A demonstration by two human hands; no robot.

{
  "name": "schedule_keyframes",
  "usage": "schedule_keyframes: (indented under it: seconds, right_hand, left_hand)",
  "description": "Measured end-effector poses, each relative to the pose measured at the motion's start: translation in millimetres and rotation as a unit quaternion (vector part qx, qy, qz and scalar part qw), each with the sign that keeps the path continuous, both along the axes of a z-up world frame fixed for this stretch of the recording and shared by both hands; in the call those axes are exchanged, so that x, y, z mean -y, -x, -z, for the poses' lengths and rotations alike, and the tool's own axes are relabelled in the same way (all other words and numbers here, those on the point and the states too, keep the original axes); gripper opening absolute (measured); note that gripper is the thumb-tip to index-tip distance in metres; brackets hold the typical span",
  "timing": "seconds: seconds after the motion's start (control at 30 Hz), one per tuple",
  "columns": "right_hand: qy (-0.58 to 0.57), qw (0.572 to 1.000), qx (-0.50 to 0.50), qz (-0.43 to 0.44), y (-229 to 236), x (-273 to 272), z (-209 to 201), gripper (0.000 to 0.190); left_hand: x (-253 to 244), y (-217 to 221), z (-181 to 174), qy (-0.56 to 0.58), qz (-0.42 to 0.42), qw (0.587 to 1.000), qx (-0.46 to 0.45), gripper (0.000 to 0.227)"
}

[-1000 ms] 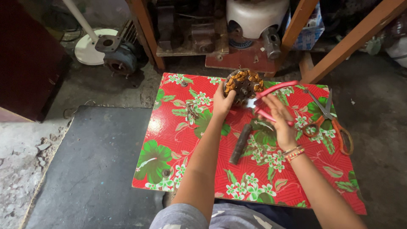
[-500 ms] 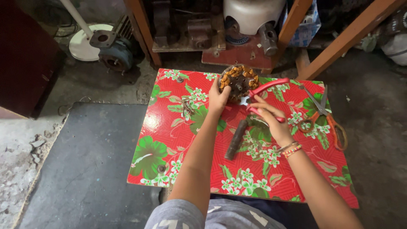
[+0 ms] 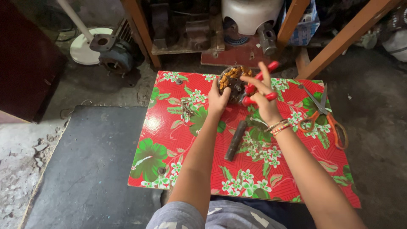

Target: The person dismantles a motor stator on a table, using pliers and a metal rod to pry and pull copper windings from the metal core, then using scissors to cut wire segments and clear the remaining debris by hand.

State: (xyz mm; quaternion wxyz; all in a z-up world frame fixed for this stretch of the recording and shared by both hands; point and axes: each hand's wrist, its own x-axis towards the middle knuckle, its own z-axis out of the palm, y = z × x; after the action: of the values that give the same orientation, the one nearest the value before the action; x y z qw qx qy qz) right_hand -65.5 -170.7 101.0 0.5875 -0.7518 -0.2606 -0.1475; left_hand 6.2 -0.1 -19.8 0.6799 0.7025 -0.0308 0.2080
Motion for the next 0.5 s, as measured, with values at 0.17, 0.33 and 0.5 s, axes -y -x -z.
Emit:
schedule_keyframes:
  seconds: [0.17,0.33,0.5]
  right_hand:
    - [0.01,0.996,0.085,0.021,8.9,-7.6,24.4,0.042]
    - [0.036,0.981,0.142,0.129,13.2,-1.5,40.5,0.023]
    - [-0.012,0.985,0.062,0.162,3.3,11.9,39.8,0.01]
  left_hand:
    - [2.0,-1.0,2.7,-0.002,-0.015,1.0,0.004,0.064]
    - [3.1,-5.7,14.7,0.005,-0.018,1.0,0.001,0.059]
    - [1.6,-4.5,12.1,-0.005,-0.022,1.0,0.005,0.056]
